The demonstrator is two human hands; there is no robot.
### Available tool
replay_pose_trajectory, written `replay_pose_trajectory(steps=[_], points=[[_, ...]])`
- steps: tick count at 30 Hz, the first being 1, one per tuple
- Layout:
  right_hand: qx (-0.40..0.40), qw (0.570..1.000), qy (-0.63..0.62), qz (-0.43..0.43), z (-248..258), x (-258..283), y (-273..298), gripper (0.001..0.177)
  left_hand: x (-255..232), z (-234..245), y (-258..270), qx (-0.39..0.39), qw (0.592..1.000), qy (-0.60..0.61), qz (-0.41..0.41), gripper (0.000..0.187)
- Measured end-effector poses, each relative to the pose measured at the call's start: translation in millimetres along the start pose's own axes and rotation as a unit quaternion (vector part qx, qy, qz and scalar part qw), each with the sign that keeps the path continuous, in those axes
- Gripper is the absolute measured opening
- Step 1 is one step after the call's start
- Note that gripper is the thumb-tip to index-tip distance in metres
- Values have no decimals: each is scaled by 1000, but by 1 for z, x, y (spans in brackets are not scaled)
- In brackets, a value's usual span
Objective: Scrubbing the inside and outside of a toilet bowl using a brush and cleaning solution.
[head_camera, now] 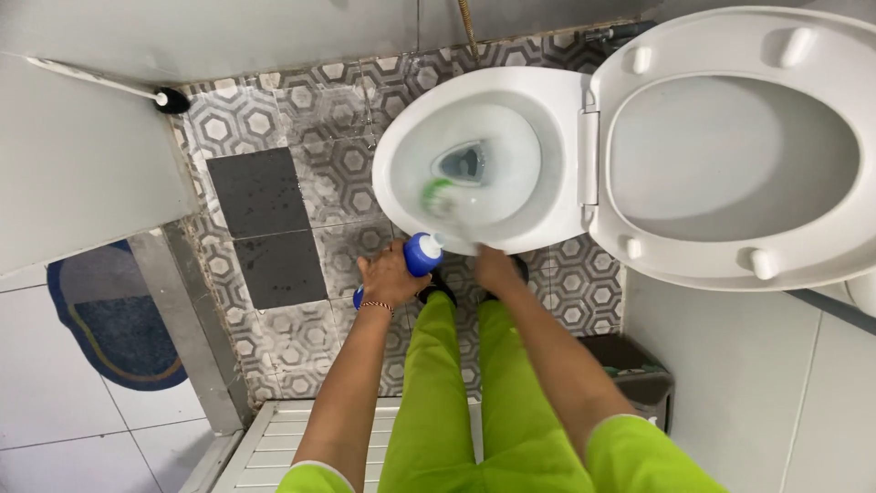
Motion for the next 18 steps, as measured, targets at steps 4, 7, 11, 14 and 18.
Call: replay_pose_trajectory(steps=[4, 7, 11, 14, 18], points=[[7, 992, -125, 13, 98, 77, -13, 58, -2, 14, 6, -10, 1000, -23, 1, 88], [4, 836, -549, -16, 115, -7, -76, 47, 8, 16, 5, -11, 1000, -8, 10, 84], [0, 656, -737, -164, 109, -55, -87, 33, 16, 18, 3, -5, 1000, 1, 16, 88], [-35, 759, -631, -157, 96, -4, -62, 43, 17, 20, 4, -4, 1000, 2, 20, 87], [-100, 975, -158, -121, 22, -41, -106, 41, 11, 25, 9, -2, 1000, -8, 3, 82]])
Point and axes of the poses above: each hand's wrist, its own y-axis away from the middle knuckle, its own z-axis out of the back of the hand, x = y × z, the point moved 3 cm from there along -y, towards the middle knuckle, and after that the axes turned 15 degrees about y, right-handed, at the moved point
